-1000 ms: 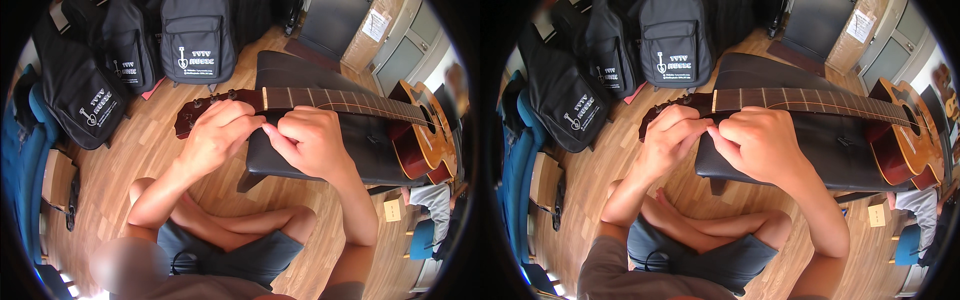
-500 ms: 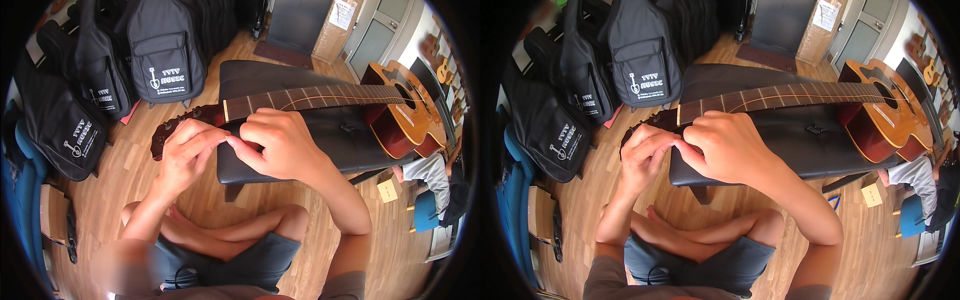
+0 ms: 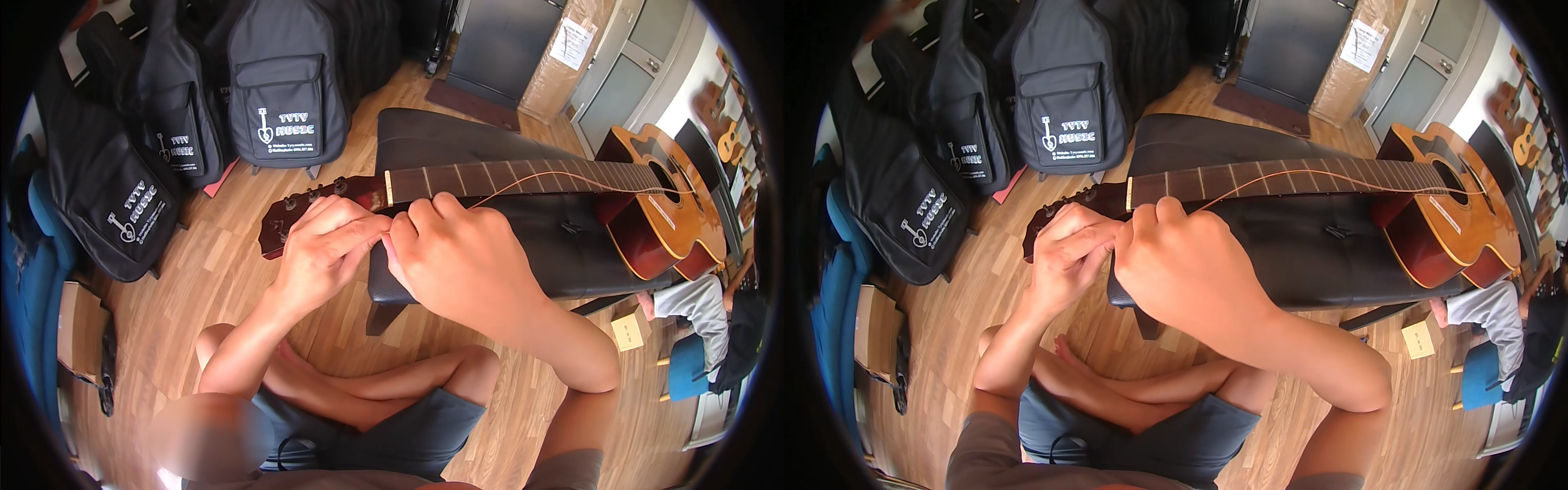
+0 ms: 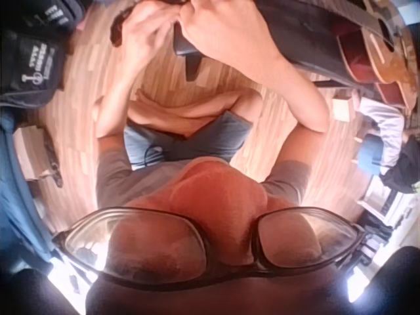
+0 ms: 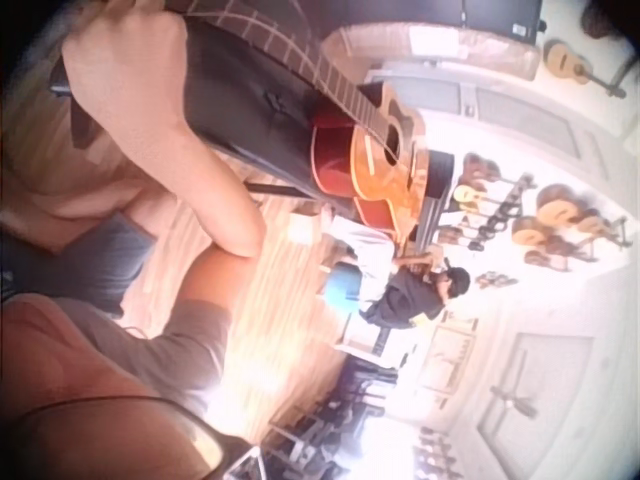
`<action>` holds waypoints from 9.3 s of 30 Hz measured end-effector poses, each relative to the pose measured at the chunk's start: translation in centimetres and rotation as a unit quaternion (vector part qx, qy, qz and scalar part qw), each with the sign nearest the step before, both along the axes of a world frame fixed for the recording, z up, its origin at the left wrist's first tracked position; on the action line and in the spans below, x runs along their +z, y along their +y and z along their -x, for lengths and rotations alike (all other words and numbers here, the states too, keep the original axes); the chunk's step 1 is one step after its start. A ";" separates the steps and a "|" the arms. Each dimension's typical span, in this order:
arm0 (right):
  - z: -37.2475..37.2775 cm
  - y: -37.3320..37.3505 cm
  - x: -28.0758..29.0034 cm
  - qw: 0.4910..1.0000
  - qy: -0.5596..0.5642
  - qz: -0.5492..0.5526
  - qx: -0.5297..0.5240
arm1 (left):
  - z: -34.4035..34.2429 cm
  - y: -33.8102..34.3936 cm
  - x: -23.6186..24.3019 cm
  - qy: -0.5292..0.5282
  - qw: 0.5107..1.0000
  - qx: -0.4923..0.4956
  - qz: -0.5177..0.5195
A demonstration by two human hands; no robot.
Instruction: The person strings an acoustic guitar by hand, threading a new string through the tuning peg and winding it onto the post. They repeat this process for multiple strings, adjusting tension and securing each string at the headstock.
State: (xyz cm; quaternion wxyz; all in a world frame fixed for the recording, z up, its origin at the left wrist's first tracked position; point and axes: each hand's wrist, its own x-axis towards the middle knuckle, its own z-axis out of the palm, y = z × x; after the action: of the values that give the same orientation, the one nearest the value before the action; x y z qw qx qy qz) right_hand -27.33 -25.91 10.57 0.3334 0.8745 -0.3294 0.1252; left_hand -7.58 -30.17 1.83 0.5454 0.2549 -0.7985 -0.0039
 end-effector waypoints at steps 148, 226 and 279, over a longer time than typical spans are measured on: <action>1.1 -3.8 -3.2 0.930 -0.256 -0.171 0.200 | -3.2 2.4 -2.2 -0.148 0.972 0.169 0.071; 1.8 -3.9 -3.7 0.935 -0.262 -0.134 0.198 | -4.3 1.4 -2.1 -0.116 0.987 0.096 0.062; 1.7 -3.7 -3.0 0.936 -0.259 -0.139 0.192 | -2.7 1.7 -2.6 -0.083 0.983 0.151 0.068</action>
State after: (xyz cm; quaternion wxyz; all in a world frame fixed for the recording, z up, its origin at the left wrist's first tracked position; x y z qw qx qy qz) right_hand -29.06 -29.62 7.56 0.0816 0.8959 -0.2440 0.3621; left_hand -4.85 -28.50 -0.75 0.4873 0.3342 -0.7918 0.1544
